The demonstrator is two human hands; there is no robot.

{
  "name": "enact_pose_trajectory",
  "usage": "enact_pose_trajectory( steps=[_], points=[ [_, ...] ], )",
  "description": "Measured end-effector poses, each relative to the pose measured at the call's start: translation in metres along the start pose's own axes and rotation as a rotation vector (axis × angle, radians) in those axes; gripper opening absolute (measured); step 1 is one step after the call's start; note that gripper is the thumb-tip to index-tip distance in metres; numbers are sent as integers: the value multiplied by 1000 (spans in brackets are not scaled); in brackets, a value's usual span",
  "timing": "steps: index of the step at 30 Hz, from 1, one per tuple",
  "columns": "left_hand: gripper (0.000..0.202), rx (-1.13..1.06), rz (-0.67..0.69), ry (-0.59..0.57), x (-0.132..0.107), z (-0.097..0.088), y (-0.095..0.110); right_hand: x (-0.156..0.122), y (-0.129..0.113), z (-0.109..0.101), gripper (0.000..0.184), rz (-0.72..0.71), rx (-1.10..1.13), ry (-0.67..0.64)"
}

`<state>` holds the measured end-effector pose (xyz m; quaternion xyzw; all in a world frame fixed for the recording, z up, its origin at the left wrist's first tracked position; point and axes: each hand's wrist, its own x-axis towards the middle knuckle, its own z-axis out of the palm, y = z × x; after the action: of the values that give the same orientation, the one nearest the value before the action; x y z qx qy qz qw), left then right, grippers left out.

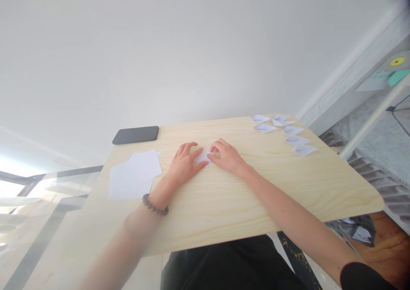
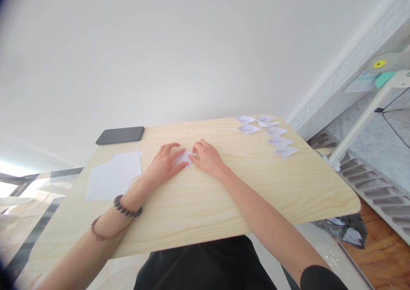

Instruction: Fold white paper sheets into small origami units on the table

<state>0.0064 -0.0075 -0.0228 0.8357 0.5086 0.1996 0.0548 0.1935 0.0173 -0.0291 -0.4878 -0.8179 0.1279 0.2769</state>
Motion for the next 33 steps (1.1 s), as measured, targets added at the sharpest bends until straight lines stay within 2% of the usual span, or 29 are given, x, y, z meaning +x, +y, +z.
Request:
enact_pose_trajectory(
  steps=[5,11,16,24,29,33],
  points=[
    [45,57,16,-12,-1,0,-1,-6,-5,-2,22,-103,-163,-38],
    [50,123,-41,-22,-4,4,0,-16,-12,-4,27,-148,-348,-32],
    [48,186,-23,23,-6,6,3,-24,-7,-3,29,-154,-350,-5],
    [34,244,75,180,-12,4,11,-24,-8,-2,28,-105,-346,16],
    [33,276,87,160,-12,3,16,-25,-11,-5,26,-109,-358,26],
    [35,284,25,111,-10,1,17,-24,-8,-6,25,-102,-297,41]
  ],
)
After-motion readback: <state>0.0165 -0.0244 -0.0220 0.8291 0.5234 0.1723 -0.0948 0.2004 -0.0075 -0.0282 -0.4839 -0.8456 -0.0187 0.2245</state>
